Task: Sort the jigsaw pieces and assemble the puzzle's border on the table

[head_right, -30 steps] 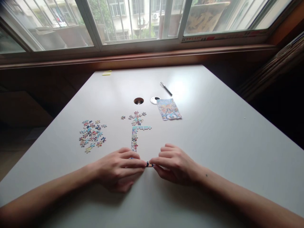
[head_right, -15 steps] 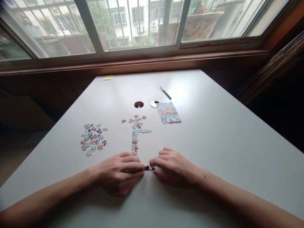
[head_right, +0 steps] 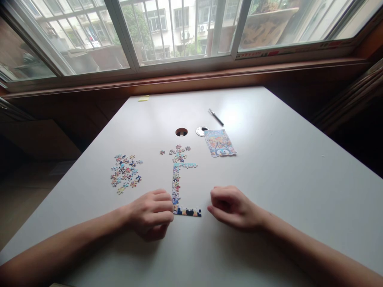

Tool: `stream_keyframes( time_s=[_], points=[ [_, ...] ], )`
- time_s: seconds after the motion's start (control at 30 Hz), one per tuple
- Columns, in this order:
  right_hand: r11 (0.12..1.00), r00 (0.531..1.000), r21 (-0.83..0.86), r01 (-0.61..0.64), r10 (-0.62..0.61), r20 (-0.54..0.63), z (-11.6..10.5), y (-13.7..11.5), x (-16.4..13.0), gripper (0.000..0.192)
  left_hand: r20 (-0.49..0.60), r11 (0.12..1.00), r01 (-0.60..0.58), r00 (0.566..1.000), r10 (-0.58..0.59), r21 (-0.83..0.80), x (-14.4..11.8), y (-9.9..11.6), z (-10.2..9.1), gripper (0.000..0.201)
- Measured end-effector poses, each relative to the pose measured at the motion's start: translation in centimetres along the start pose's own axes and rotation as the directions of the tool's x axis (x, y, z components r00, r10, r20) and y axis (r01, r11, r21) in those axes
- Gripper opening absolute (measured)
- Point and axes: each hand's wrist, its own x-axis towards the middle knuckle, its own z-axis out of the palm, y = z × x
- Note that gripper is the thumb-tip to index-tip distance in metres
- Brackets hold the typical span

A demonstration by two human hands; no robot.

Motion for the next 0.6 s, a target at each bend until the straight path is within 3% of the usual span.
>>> stream_keyframes(
  time_s=[0.27,0.47,0.6],
  points=[
    [0.962,0.992,0.243,-0.127,0.121,0.04,-1.1,0.2,-0.3,0.045,0.043,0.998,-0.024,0.999,0.027,-0.055,0.1,-0.4,-0.2,0.022],
    [0.844,0.986,0.512,-0.159,0.112,0.12,-1.8,1.6,-0.1,0.051,0.158,0.997,-0.033,0.987,0.044,-0.07,0.1,-0.7,-0.4,0.032],
    [0.776,0.983,0.604,-0.183,0.128,0.133,-2.1,2.1,0.1,0.053,0.187,0.995,-0.033,0.981,0.049,-0.092,0.1,-0.9,-0.5,0.036]
  ],
)
